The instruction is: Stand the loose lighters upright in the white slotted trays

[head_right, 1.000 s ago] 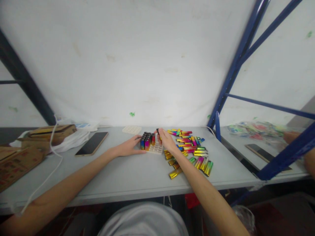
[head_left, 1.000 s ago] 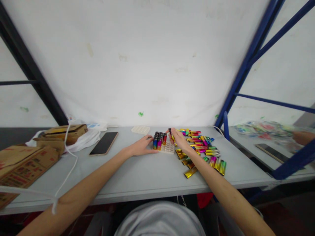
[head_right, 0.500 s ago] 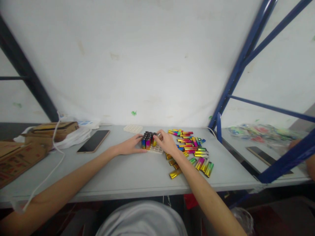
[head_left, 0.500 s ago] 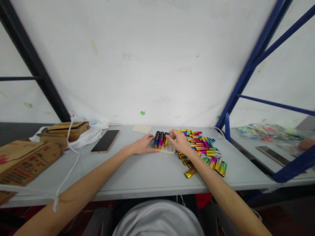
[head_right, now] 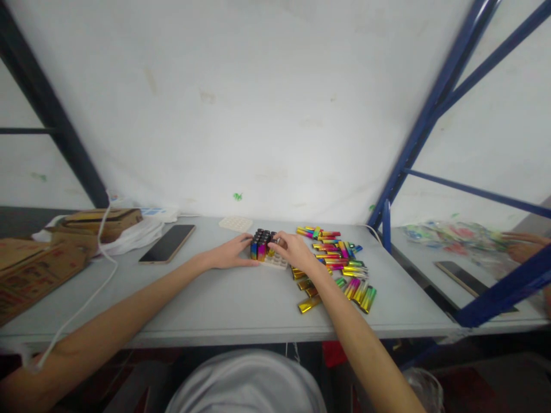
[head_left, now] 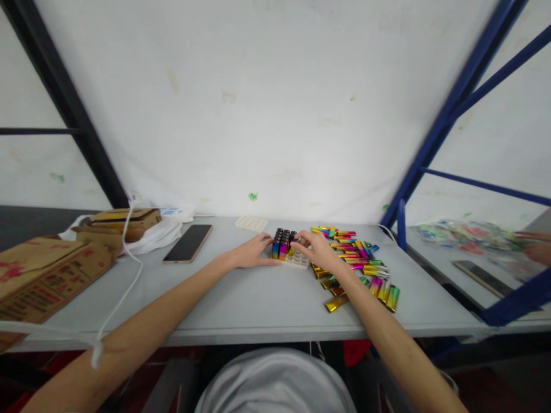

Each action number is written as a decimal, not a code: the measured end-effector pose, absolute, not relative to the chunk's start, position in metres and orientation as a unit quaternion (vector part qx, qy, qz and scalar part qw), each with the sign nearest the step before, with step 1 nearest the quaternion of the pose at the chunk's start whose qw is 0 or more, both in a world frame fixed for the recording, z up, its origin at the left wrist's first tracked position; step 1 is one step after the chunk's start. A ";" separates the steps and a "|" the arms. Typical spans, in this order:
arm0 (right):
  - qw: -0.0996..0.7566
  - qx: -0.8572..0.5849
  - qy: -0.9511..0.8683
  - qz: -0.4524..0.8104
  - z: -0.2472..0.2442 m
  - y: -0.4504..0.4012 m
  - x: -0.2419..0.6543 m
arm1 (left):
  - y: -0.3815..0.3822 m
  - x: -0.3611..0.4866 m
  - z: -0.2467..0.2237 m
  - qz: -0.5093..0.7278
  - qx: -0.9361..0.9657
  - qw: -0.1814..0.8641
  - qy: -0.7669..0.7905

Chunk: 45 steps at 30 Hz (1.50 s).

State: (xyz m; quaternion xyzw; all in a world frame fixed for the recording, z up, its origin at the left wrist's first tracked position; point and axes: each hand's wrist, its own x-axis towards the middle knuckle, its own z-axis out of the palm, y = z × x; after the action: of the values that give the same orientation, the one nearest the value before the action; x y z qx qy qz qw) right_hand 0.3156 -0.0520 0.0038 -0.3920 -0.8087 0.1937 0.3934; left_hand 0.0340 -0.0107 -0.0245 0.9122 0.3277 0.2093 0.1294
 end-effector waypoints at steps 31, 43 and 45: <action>0.060 -0.708 -0.703 -0.037 -0.003 -0.004 0.385 | -0.010 0.037 -0.025 0.185 0.921 0.088 0.332; 0.367 -0.599 -0.711 0.011 0.006 -0.023 0.384 | -0.012 0.036 -0.025 0.190 0.917 0.104 0.336; 0.418 -0.568 -0.708 0.045 0.006 -0.027 0.377 | -0.012 0.036 -0.025 0.189 0.917 0.105 0.336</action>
State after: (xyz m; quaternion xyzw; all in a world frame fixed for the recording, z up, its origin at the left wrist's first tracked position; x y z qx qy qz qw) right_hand 0.3765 -0.0265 0.0062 -0.5678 -0.7075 0.0453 0.4182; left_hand 0.0359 -0.0117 -0.0253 0.9168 0.3360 0.1886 0.1048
